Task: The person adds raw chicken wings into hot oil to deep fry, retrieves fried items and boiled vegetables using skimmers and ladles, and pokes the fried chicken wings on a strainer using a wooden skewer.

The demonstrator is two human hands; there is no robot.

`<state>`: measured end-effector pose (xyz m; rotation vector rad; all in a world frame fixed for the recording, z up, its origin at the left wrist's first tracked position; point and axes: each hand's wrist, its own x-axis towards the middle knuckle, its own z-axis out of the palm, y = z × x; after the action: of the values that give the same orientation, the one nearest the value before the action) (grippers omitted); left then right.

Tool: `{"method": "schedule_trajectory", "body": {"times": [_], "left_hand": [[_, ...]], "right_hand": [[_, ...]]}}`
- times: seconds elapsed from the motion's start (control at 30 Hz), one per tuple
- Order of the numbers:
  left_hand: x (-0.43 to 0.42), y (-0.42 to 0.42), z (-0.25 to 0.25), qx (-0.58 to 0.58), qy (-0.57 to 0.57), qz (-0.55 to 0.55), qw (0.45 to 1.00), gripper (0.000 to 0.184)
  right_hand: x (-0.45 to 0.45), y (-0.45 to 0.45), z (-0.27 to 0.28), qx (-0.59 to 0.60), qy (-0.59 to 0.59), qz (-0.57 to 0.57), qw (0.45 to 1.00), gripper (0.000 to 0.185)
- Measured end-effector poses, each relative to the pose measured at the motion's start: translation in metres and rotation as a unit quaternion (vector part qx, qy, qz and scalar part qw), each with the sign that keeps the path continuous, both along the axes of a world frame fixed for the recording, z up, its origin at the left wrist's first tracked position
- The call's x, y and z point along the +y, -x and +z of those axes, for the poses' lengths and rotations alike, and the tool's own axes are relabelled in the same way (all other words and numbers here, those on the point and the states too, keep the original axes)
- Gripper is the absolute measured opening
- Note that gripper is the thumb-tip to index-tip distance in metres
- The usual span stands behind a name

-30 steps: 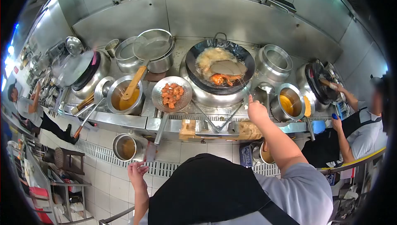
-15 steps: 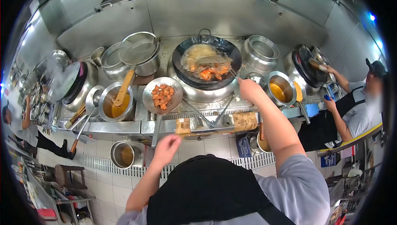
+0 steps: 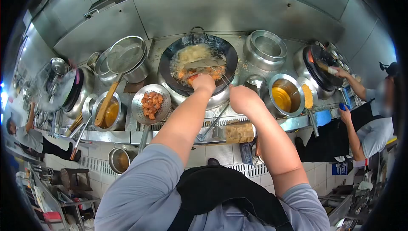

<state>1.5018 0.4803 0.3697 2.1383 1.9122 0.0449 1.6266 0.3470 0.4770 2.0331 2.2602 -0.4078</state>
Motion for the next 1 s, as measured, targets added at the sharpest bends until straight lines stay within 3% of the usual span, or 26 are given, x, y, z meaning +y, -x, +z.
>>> {"method": "schedule_trajectory", "body": {"times": [0.07, 0.27, 0.43, 0.5, 0.7, 0.83, 0.9, 1.0], "left_hand": [[0.01, -0.004, -0.014, -0.005, -0.003, 0.022, 1.0, 0.026], [0.014, 0.016, 0.024, 0.049, -0.003, 0.003, 0.999, 0.027], [0.038, 0.098, 0.072, 0.16, -0.017, 0.042, 0.986, 0.026], [0.052, 0.134, 0.067, 0.195, -0.055, 0.061, 0.977, 0.026], [0.045, 0.154, 0.076, 0.131, -0.084, 0.077, 0.985, 0.025], [0.027, 0.135, 0.063, 0.006, -0.051, -0.021, 0.998, 0.027], [0.032, 0.123, 0.041, 0.018, -0.017, -0.018, 1.0, 0.027], [0.008, 0.088, 0.052, 0.042, -0.003, -0.006, 0.999, 0.029]], "right_hand": [[0.0, -0.007, -0.001, 0.009, -0.006, 0.004, 1.0, 0.031], [0.006, -0.028, 0.004, 0.031, -0.012, 0.012, 0.999, 0.03], [0.012, -0.044, 0.01, 0.038, 0.002, 0.029, 0.999, 0.028], [0.014, -0.048, 0.006, 0.042, -0.01, 0.036, 0.998, 0.028], [0.016, -0.046, 0.007, 0.038, 0.004, 0.035, 0.999, 0.03], [0.01, -0.047, 0.013, 0.04, 0.013, 0.039, 0.998, 0.033], [0.004, -0.045, 0.018, 0.039, 0.011, 0.028, 0.999, 0.036], [-0.001, -0.042, 0.016, 0.019, 0.014, 0.037, 0.999, 0.04]]}}
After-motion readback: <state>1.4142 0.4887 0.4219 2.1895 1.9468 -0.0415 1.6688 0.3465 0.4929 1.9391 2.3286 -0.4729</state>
